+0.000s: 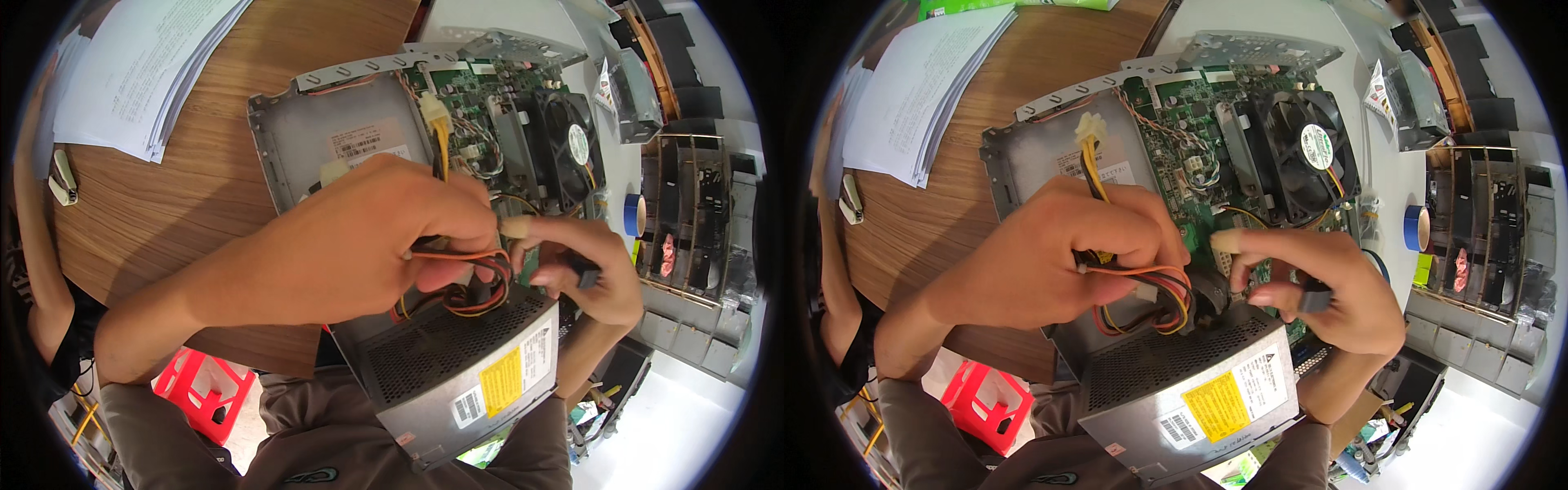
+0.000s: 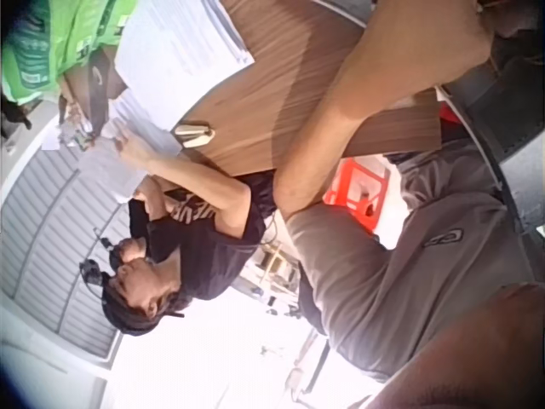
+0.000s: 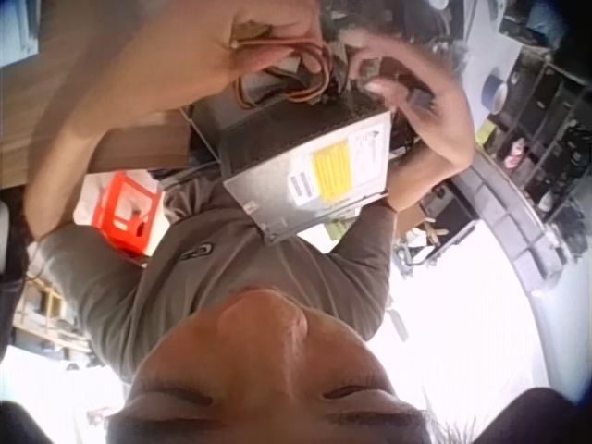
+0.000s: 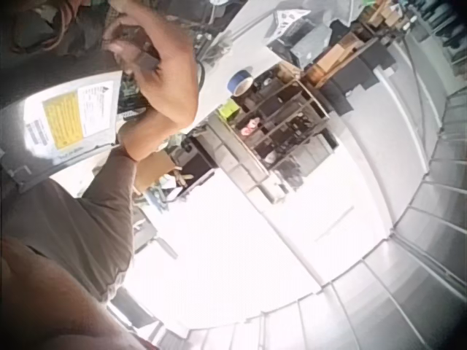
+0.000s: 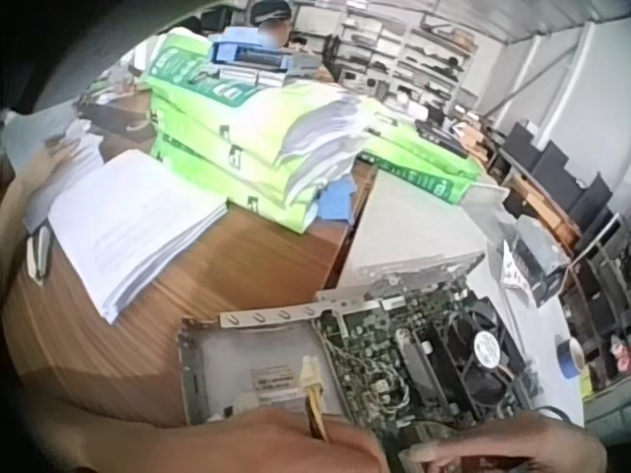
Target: The person connects internal power cables to the motherboard and components within a desktop computer chassis by hand.
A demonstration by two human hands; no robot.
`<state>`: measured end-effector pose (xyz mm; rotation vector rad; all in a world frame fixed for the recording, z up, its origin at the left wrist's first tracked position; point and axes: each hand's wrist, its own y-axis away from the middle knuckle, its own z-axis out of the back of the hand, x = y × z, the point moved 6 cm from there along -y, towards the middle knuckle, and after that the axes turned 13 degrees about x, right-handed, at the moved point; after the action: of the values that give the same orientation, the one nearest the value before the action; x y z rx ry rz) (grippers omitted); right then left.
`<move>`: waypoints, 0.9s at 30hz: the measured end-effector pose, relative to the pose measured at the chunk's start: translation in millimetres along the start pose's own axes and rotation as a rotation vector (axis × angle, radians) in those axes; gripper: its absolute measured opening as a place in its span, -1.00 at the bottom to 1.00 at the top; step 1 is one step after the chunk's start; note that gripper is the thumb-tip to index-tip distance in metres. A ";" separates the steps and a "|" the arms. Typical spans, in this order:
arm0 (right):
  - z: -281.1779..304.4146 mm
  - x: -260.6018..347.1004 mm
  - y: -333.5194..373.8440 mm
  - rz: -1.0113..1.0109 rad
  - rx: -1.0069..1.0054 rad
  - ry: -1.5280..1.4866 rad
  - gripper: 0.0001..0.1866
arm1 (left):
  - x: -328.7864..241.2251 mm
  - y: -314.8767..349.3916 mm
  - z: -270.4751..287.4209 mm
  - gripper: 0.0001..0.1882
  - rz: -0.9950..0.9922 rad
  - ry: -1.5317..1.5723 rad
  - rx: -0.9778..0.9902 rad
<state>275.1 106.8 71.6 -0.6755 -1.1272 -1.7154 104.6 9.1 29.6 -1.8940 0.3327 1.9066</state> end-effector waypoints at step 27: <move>-7.7 39.5 29.4 0.337 0.029 0.503 -0.83 | 2.2 -11.8 6.4 -0.79 0.198 -0.105 0.103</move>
<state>286.4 79.9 112.0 -0.3576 -0.6428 -1.4619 104.3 22.7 29.2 -1.7423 0.5930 2.0646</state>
